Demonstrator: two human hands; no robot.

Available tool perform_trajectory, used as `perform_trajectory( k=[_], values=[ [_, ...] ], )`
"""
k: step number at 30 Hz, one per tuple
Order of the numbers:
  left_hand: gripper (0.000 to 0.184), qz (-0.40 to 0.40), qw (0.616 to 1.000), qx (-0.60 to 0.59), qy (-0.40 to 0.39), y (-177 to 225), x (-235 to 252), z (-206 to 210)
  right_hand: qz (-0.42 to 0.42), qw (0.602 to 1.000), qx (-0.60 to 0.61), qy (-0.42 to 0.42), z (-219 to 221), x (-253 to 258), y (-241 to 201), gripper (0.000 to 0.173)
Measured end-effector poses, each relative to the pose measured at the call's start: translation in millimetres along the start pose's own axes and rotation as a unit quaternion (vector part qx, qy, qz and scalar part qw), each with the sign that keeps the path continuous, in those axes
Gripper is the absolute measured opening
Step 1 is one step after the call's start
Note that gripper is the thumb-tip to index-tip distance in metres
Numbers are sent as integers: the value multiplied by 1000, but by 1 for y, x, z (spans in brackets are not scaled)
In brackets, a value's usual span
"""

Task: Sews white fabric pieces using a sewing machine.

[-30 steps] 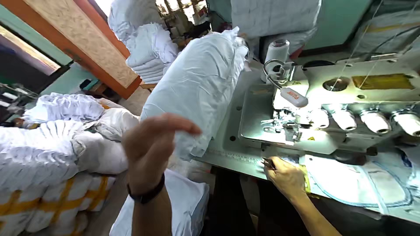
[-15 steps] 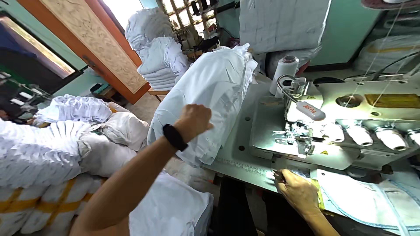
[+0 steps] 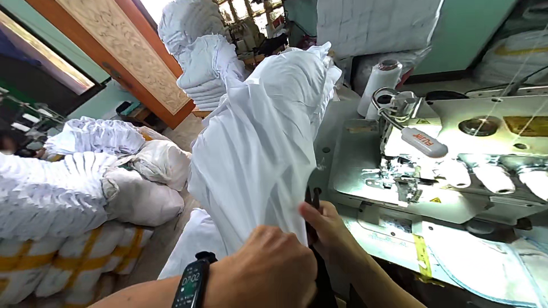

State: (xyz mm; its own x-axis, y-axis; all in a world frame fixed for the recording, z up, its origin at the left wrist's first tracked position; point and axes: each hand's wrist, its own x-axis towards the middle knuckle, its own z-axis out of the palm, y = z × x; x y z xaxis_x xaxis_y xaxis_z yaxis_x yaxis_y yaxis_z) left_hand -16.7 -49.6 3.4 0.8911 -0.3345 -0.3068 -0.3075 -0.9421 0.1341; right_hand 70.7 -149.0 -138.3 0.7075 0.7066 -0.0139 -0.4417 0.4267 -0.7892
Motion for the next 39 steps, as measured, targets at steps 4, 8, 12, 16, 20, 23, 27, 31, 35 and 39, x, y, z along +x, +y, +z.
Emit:
perform_trajectory(
  k=[4, 8, 12, 16, 20, 23, 27, 31, 35, 39],
  values=[
    [24, -75, 982, 65, 162, -38, 29, -23, -152, 983, -17, 103, 22, 7, 4, 17],
    [53, -133, 938, 135, 290, -112, 57, -38, -392, 807, -441, 10, -12, -14, -6, 12],
    [39, -266, 900, 150, 313, -132, 14, -97, -338, 667, -633, 200, -72, -15, -52, 18],
    [21, -62, 822, 308, 475, -238, 5, -105, -291, 700, -646, 92, -38, -26, -14, 12],
    [17, -2, 890, 82, 448, -118, 126, -93, -198, 819, -537, -33, -65, -64, 15, 2],
    [16, 144, 892, -181, 387, -84, 206, -24, -123, 866, -480, -70, -123, -108, 7, 14],
    [12, 98, 900, -263, 333, -79, 231, 64, 109, 876, -469, -17, -182, -150, -19, 10],
    [14, 118, 890, -259, 356, -77, 223, 92, 110, 868, -478, 82, -175, -146, 10, 16],
    [13, 74, 927, -251, 268, -82, 213, 82, 140, 898, -416, 24, -171, -143, 34, 18],
    [20, -6, 931, -213, 298, -69, 253, 73, 81, 921, -350, 152, -153, -126, 52, 15]
  ],
)
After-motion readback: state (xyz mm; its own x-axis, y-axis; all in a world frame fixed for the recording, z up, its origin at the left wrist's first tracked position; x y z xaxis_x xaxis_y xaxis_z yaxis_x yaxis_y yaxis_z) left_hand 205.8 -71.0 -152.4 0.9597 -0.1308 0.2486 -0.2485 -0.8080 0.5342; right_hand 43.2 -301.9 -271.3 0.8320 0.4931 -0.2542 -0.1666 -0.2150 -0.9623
